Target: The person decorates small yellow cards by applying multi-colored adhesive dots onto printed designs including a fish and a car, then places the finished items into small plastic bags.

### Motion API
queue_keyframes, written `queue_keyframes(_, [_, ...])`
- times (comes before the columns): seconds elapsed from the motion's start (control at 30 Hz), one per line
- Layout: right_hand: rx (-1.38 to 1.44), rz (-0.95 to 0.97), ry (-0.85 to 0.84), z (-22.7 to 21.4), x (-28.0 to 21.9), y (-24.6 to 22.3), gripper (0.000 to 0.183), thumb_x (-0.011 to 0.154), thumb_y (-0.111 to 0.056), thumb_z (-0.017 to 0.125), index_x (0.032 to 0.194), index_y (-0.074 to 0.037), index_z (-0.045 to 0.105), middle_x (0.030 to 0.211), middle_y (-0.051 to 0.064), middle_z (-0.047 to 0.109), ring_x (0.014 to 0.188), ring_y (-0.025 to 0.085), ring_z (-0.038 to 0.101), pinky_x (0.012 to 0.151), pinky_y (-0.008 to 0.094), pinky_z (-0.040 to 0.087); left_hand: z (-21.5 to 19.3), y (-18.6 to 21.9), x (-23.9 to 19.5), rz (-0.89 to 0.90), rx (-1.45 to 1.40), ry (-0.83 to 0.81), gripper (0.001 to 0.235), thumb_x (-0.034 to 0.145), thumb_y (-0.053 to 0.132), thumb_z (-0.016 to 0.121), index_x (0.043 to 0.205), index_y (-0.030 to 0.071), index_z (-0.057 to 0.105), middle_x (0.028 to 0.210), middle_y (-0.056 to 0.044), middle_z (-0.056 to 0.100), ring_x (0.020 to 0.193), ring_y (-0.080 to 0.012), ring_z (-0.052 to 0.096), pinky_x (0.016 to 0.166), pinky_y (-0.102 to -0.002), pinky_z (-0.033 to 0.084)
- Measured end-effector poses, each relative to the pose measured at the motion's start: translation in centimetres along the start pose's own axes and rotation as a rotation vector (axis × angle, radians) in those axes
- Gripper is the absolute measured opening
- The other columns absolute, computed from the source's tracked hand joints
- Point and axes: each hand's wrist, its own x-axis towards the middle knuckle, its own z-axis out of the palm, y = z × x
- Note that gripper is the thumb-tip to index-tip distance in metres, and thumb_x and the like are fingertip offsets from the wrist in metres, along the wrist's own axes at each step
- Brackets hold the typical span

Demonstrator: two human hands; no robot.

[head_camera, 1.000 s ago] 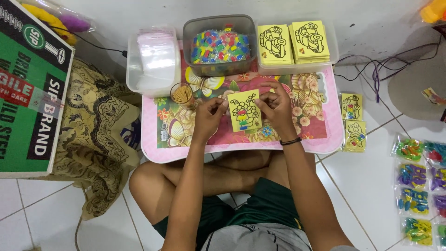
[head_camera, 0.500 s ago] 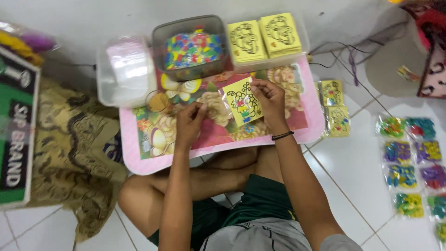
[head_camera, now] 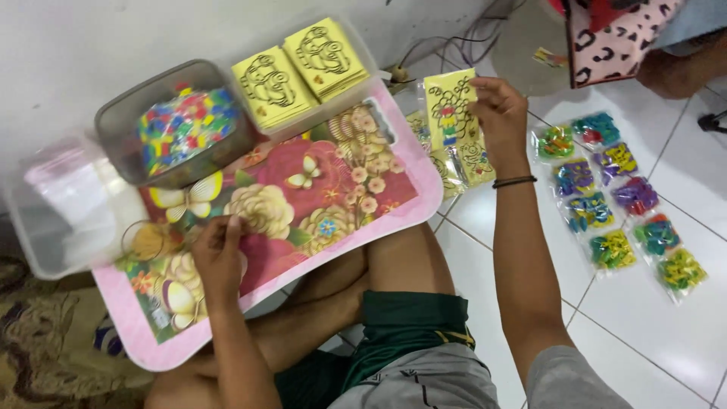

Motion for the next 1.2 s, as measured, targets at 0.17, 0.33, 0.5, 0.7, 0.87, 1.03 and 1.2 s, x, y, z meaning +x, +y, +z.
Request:
queue_keyframes(0.17, [-0.219, -0.022, 0.119, -4.3, 3.4, 4.2, 0.036, 0.082, 0.014, 0.066, 0.108, -0.009, 0.072, 0.087, -0.003, 0.061, 0.078, 0.006, 0.054, 0.076, 0.02, 0.05, 0.3, 1.0, -0.2, -0.198, -0.028, 0.008, 0.015, 0.107, 0.012, 0.058, 0.105, -0.001, 0.065, 0.091, -0.008, 0.069, 0.084, -0.014, 0.064, 0.082, -0.024, 0.05])
queue_keyframes(0.33, [-0.297, 0.051, 0.131, -5.4, 5.7, 11.7, 0.035, 0.08, 0.014, 0.066, 0.105, -0.009, 0.074, 0.082, -0.002, 0.059, 0.065, 0.007, 0.053, 0.049, 0.02, 0.047, 0.0, -0.3, -0.1, -0.202, -0.025, 0.018, 0.016, 0.108, 0.012, 0.057, 0.108, -0.003, 0.065, 0.092, -0.009, 0.069, 0.084, -0.0148, 0.065, 0.082, -0.024, 0.051])
queue_keyframes(0.5, [-0.418, 0.105, -0.039, -4.7, 6.1, 17.8, 0.039, 0.079, 0.019, 0.06, 0.105, -0.007, 0.073, 0.083, 0.0, 0.06, 0.072, 0.011, 0.056, 0.069, 0.024, 0.052, -0.1, -1.0, -0.2, -0.211, -0.022, 0.046, 0.012, 0.109, 0.007, 0.055, 0.11, -0.003, 0.062, 0.092, -0.011, 0.068, 0.084, -0.0164, 0.065, 0.083, -0.026, 0.051])
queue_keyframes(0.7, [-0.435, 0.246, -0.042, -2.6, 6.8, 21.8, 0.037, 0.082, 0.013, 0.058, 0.107, -0.01, 0.075, 0.085, 0.003, 0.068, 0.073, 0.013, 0.063, 0.069, 0.027, 0.055, 0.0, -1.2, -0.1, -0.198, 0.017, 0.057, 0.012, 0.108, 0.006, 0.055, 0.108, -0.004, 0.062, 0.092, -0.012, 0.068, 0.082, -0.017, 0.065, 0.081, -0.026, 0.052])
queue_keyframes(0.87, [-0.61, 0.072, -0.083, -1.2, 7.2, 24.4, 0.034, 0.076, 0.009, 0.064, 0.101, -0.01, 0.076, 0.081, 0.002, 0.065, 0.07, 0.016, 0.058, 0.067, 0.031, 0.049, 0.0, -1.4, -0.1, -0.228, 0.013, 0.084, 0.012, 0.108, 0.006, 0.056, 0.108, -0.003, 0.062, 0.092, -0.012, 0.068, 0.083, -0.0166, 0.065, 0.081, -0.025, 0.051])
queue_keyframes(1.03, [-0.859, -0.102, -0.111, 0.9, 5.5, 21.3, 0.029, 0.071, 0.005, 0.069, 0.096, -0.006, 0.075, 0.1, 0.016, 0.068, 0.088, 0.033, 0.059, 0.084, 0.044, 0.049, 0.0, -1.7, 0.0, -0.246, 0.034, 0.1, 0.012, 0.108, 0.007, 0.056, 0.108, -0.002, 0.063, 0.09, -0.012, 0.069, 0.08, -0.0156, 0.065, 0.079, -0.024, 0.05])
queue_keyframes(1.2, [-1.092, -0.291, -0.345, 2.2, 4.0, 19.9, 0.035, 0.083, -0.017, 0.073, 0.118, -0.013, 0.073, 0.129, 0.016, 0.062, 0.109, 0.036, 0.057, 0.091, 0.046, 0.05, 0.0, -1.4, 0.0, -0.244, 0.034, 0.09, 0.013, 0.107, 0.007, 0.056, 0.106, -0.003, 0.064, 0.092, -0.012, 0.069, 0.083, -0.0163, 0.065, 0.082, -0.026, 0.051])
